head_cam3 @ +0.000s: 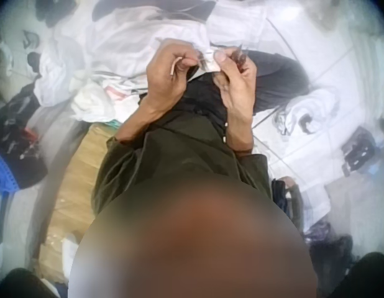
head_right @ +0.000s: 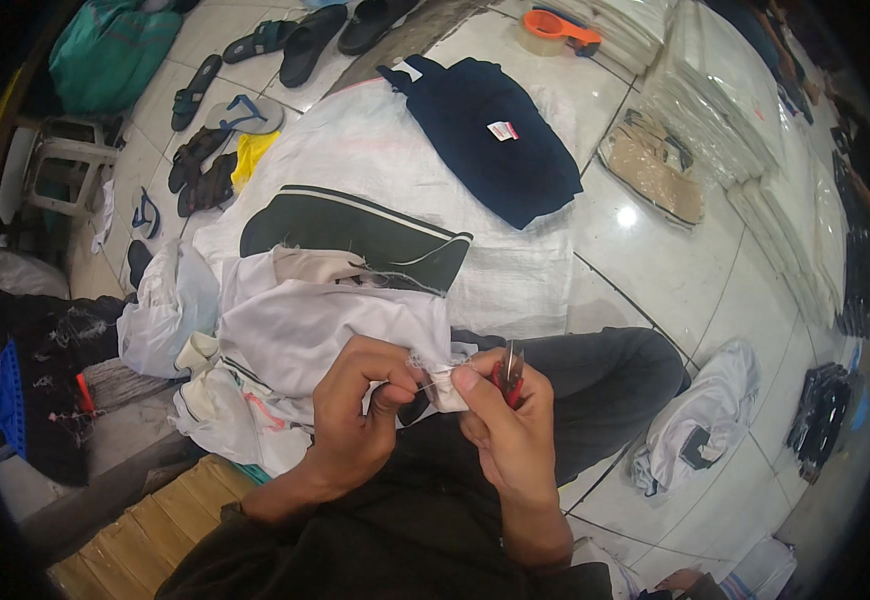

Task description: The person sits on the floor and uses red-handled scissors to cut a white fabric item. They repeatedly trim small sections of the fabric edge, adjusting the material between cuts.

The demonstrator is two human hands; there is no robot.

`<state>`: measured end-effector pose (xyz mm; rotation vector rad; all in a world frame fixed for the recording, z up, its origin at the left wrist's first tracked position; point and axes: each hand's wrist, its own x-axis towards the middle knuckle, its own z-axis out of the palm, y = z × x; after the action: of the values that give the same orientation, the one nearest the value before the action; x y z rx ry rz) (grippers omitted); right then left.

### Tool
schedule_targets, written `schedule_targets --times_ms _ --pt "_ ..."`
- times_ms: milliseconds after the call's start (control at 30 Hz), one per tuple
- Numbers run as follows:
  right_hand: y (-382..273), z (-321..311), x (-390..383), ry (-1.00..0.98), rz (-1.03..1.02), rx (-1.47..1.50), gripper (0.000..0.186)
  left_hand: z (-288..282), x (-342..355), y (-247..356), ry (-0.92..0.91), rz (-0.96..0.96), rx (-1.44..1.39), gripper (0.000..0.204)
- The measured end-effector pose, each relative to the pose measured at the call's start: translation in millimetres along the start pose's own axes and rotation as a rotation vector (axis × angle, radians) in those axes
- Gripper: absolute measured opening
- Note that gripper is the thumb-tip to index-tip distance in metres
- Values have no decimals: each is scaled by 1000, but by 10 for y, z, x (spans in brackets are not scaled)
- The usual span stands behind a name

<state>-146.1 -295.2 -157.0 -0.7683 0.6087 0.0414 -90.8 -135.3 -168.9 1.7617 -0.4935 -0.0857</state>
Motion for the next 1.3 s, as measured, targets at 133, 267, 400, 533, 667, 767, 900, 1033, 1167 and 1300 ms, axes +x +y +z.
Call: schedule_targets --times_ms 133,267,400,533,667,767,900,1033,1167,1300 --pt "58 -9 23 -1 34 -10 16 32 -21 -33 64 -79 -87 15" --pt "111 -34 28 -31 -54 -40 17 12 -2 51 134 2 134 26" --pt "86 -51 27 -52 -25 -28 16 -30 2 180 47 67 216 28" --pt "71 -17 -9 -90 -50 -107 14 -51 62 152 34 73 180 28" --pt "74 -18 -23 -99 -84 -194 15 -104 114 120 -26 99 149 31" --pt "76 -59 -25 -100 -64 -48 14 -143 140 125 -92 86 114 30" --pt "103 -90 -33 -105 -29 14 14 -114 143 148 -34 41 96 26" --pt "112 -85 -28 -113 -66 -1 14 -105 160 129 -48 105 109 28" --pt "105 -73 -21 -107 -54 37 14 -81 157 90 -43 69 121 21" --pt "124 -73 -4 -137 -31 58 15 -33 134 29 -11 82 169 21"
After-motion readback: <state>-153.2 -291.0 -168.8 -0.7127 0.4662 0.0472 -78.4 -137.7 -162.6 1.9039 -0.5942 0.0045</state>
